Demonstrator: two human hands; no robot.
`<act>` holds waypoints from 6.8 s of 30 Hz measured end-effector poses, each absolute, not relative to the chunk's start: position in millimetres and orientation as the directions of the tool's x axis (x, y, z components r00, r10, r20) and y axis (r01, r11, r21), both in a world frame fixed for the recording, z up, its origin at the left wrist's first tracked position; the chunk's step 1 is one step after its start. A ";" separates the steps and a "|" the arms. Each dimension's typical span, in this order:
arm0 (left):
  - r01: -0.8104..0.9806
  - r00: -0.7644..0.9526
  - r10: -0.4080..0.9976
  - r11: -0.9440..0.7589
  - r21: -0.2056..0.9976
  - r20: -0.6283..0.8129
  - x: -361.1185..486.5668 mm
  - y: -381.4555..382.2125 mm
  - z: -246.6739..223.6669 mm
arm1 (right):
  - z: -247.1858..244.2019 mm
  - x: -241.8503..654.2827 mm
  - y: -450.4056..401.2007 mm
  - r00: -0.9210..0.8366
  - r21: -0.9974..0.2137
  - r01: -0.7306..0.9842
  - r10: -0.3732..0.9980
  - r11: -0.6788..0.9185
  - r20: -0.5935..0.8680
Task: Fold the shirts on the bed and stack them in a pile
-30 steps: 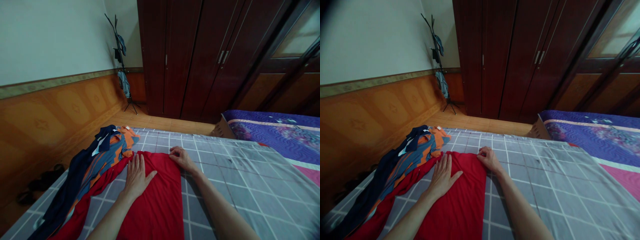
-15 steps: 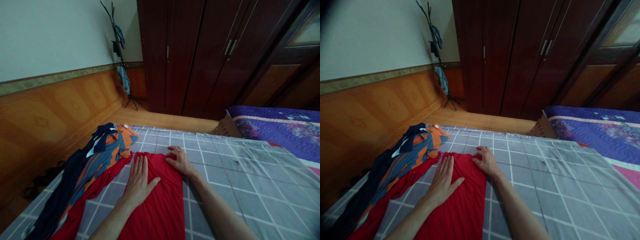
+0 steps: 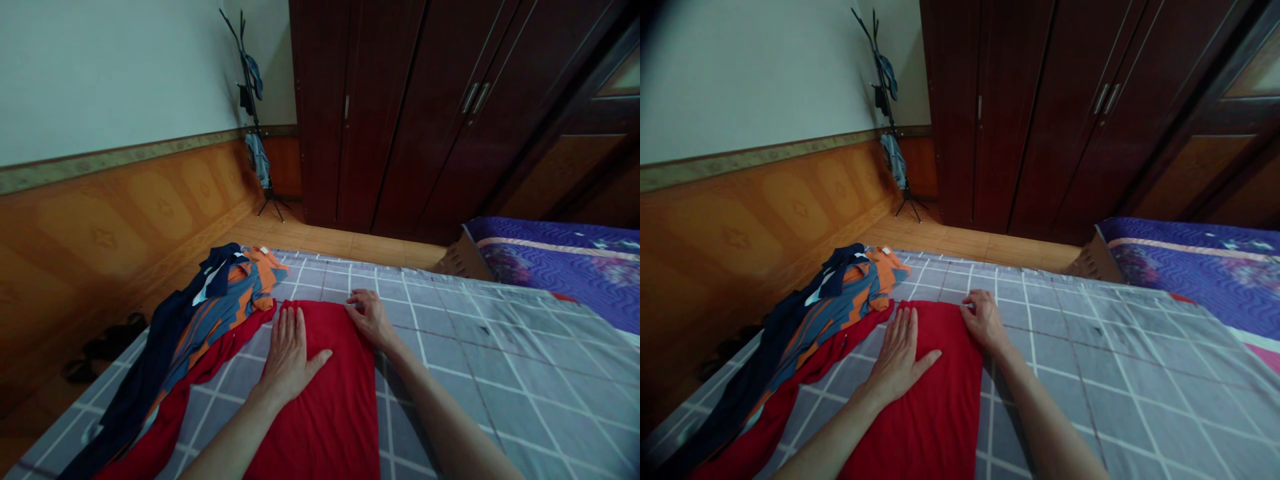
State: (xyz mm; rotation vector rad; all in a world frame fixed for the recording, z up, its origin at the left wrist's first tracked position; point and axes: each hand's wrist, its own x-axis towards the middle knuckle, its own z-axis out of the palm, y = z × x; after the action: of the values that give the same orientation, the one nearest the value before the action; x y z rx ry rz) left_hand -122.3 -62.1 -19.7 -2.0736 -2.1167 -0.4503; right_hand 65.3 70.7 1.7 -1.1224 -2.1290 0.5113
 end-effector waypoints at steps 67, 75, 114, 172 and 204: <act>0.998 0.019 0.946 -0.038 0.053 0.324 -125.3 -63.0 -20.3 | 10.0 122.6 73.8 -0.369 -0.567 0.693 0.895 0.445 0.251; 0.998 0.021 0.951 -0.040 0.053 0.310 -125.2 -63.2 -18.2 | 8.9 98.2 59.3 -0.363 -0.535 0.729 0.904 0.426 0.225; 0.977 0.187 0.975 -0.197 0.081 0.117 -152.8 -67.4 15.2 | 5.3 66.5 13.8 -0.630 -0.172 0.735 0.754 0.656 0.185; 0.512 0.854 0.520 -0.836 0.197 -0.010 -57.7 -173.9 47.6 | 9.5 48.2 -9.6 -0.734 -0.215 0.619 0.654 0.756 0.186; 0.813 0.569 0.822 -0.557 0.172 -0.023 -80.0 -202.0 16.2 | 6.4 48.9 -9.1 -0.729 -0.215 0.618 0.654 0.756 0.201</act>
State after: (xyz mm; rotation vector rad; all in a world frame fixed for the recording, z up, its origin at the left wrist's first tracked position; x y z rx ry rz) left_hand -80.0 -202.0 16.2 -2.9244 -1.5372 -0.0990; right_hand 48.9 -9.1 6.4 -0.9948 -2.6899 0.1937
